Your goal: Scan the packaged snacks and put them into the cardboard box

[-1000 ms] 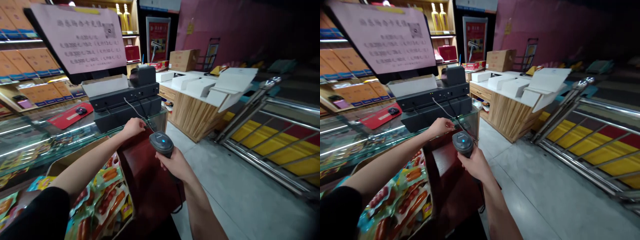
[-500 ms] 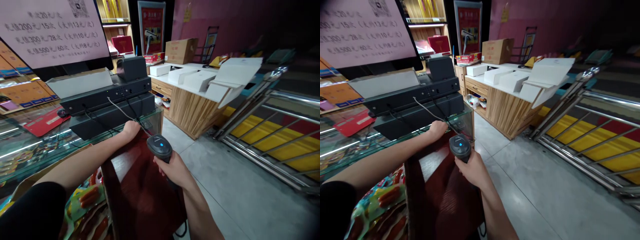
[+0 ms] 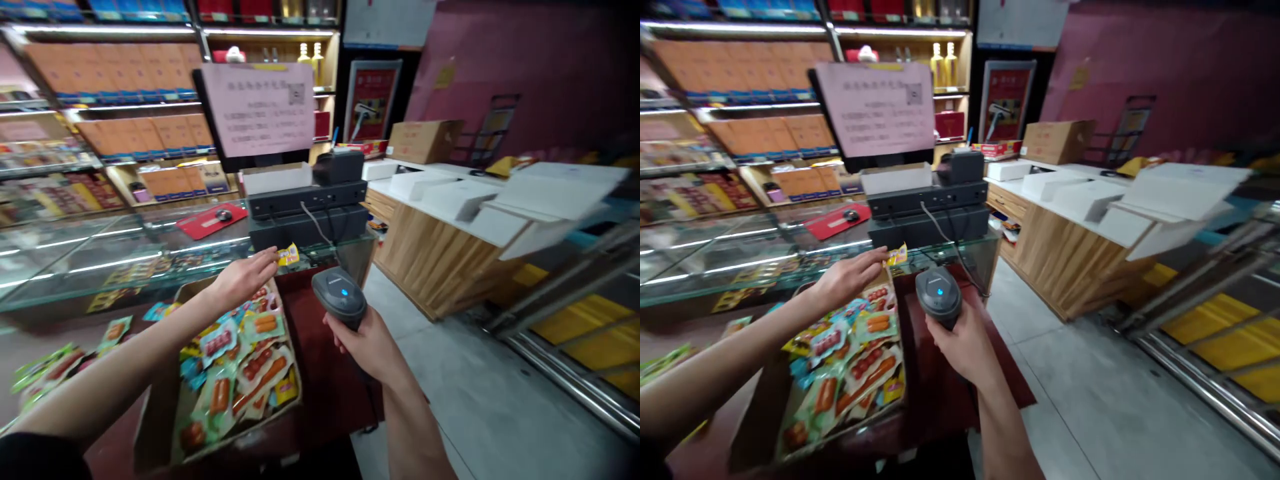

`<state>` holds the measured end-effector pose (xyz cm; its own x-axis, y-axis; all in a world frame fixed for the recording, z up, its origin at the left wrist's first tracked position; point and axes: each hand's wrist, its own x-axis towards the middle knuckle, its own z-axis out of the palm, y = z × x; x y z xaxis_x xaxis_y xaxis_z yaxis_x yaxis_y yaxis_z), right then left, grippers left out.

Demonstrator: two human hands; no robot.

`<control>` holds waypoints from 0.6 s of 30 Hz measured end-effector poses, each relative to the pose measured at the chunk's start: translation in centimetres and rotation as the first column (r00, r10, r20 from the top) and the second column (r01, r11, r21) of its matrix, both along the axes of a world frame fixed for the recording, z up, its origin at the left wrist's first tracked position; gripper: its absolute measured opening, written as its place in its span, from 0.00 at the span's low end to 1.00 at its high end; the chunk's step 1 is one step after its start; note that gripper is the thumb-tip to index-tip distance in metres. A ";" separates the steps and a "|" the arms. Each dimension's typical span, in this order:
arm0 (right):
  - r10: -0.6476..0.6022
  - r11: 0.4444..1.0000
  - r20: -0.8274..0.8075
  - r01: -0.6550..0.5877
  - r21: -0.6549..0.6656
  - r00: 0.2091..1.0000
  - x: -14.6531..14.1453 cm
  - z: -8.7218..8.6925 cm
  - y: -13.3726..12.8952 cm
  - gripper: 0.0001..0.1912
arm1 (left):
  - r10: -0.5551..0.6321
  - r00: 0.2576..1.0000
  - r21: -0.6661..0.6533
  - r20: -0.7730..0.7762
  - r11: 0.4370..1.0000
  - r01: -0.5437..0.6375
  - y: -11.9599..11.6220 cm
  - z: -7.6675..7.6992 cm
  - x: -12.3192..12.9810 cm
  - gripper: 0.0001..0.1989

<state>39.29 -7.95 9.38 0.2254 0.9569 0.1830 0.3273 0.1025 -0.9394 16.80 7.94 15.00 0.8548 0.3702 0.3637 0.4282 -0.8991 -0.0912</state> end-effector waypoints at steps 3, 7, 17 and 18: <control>0.108 0.993 0.016 -0.109 0.041 0.994 -4.2 1.3 -0.8 0.11 | 0.020 0.999 -0.061 0.047 0.998 -0.017 -4.5 -1.7 -7.7 0.13; 0.185 0.982 0.068 -0.187 0.035 0.980 -9.6 1.1 -1.5 0.16 | 0.100 0.995 -0.191 -0.016 0.976 -0.102 -8.5 -4.9 -13.8 0.13; 0.180 0.983 0.136 -0.174 -0.057 0.974 -15.2 0.3 -2.3 0.12 | 0.461 0.881 -0.398 0.110 0.832 -0.386 -7.5 -7.8 -14.4 0.20; 0.187 0.981 0.118 -0.180 -0.065 0.975 -15.2 0.1 -2.4 0.12 | 0.452 0.887 -0.425 0.097 0.824 -0.374 -6.9 -8.1 -14.2 0.19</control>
